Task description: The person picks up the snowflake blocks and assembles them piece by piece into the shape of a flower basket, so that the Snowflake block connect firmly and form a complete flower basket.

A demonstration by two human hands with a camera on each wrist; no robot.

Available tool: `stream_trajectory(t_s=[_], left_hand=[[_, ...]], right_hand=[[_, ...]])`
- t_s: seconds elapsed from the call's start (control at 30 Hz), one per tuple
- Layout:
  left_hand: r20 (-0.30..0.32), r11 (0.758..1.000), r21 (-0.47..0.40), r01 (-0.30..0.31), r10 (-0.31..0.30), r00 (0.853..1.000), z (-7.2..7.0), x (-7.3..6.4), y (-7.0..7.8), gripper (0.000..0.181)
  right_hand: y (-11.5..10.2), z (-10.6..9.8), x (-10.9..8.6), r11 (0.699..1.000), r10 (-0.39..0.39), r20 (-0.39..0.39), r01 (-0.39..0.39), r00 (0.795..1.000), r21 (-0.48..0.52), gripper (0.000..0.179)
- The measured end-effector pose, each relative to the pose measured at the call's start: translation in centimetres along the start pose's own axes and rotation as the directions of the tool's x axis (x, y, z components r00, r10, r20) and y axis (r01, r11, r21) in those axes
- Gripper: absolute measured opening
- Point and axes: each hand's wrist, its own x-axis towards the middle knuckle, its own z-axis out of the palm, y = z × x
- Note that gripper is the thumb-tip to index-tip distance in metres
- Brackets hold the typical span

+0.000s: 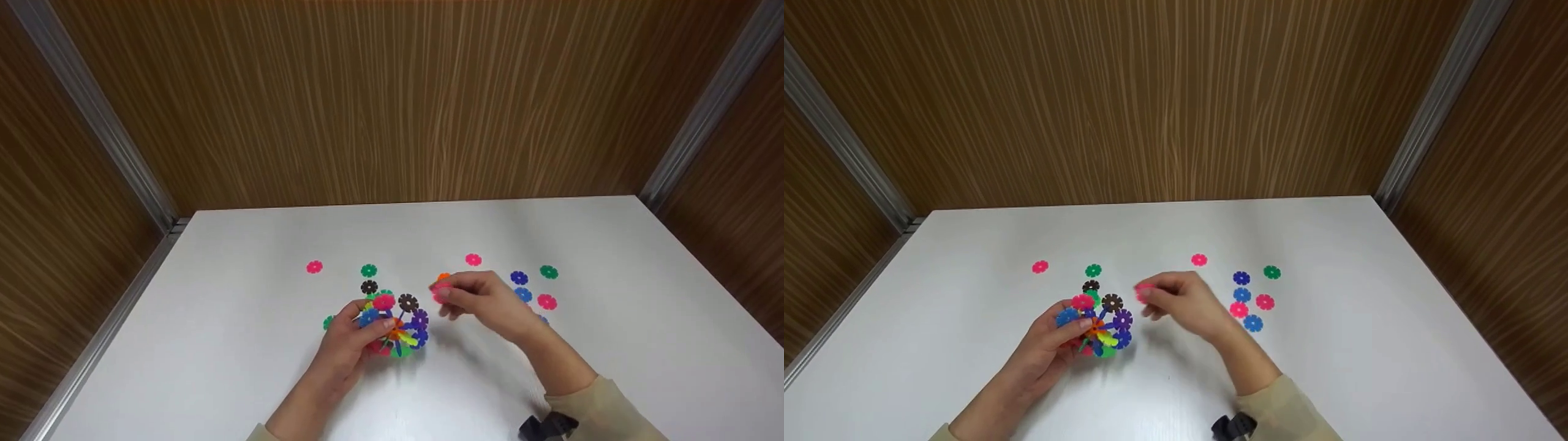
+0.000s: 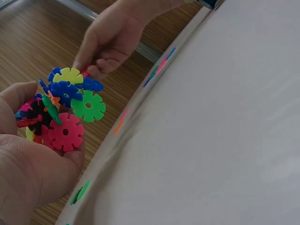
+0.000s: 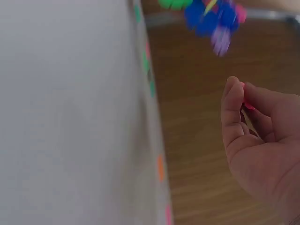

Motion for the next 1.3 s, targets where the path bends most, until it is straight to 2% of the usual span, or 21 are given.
stream_trajectory(t_s=[0.07, 0.13, 0.3, 0.43, 0.6, 0.73, 0.87, 1.03, 1.3], left_hand=[[0.006, 1.0, 0.013, 0.002, -0.002, 1.0, 0.0, 0.0, 0.0, 0.053], [0.013, 1.0, 0.024, 0.003, -0.003, 1.0, -0.1, 0.0, 0.0, 0.053], [0.02, 0.999, 0.044, -0.007, 0.006, 1.0, 0.0, 0.0, -0.2, 0.056], [0.018, 0.998, 0.059, -0.019, 0.018, 1.0, 0.1, -0.2, -0.2, 0.057], [0.01, 0.997, 0.07, -0.014, 0.014, 1.0, 0.1, -0.2, -0.3, 0.057], [0.008, 0.997, 0.076, -0.019, 0.018, 1.0, 0.1, 0.0, -0.4, 0.056], [0.016, 0.995, 0.09, -0.034, 0.032, 0.999, 0.1, 0.0, -0.5, 0.055], [0.009, 0.995, 0.093, -0.033, 0.033, 0.999, 0.2, -0.1, -0.5, 0.054], [-0.049, 0.996, 0.09, 0.004, 0.0, 0.999, 0.4, -0.1, -0.5, 0.052]], right_hand=[[-1.2, 1.2, -0.3, 0.998, -0.068, 0.034, 0.069, 0.997, -0.011, 0.024], [-2.0, 2.3, -0.6, 0.993, -0.111, 0.03, 0.112, 0.993, -0.039, 0.023], [-2.6, 3.9, -0.8, 0.987, -0.141, -0.061, 0.135, 0.988, -0.089, 0.02], [-2.7, 4.4, -1.0, 0.982, -0.159, -0.113, 0.145, 0.981, -0.121, 0.018], [-2.9, 4.5, -1.1, 0.967, -0.203, -0.108, 0.182, 0.973, -0.177, 0.019], [-2.9, 4.5, -1.2, 0.933, -0.256, -0.097, 0.219, 0.962, -0.286, 0.018], [-2.9, 4.7, -1.2, 0.905, -0.287, -0.084, 0.241, 0.954, -0.35, 0.018], [-2.8, 4.7, -1.1, 0.911, -0.275, -0.076, 0.235, 0.958, -0.34, 0.012], [-2.1, 4.7, -0.9, 0.935, -0.262, -0.061, 0.237, 0.963, -0.264, 0.014]])
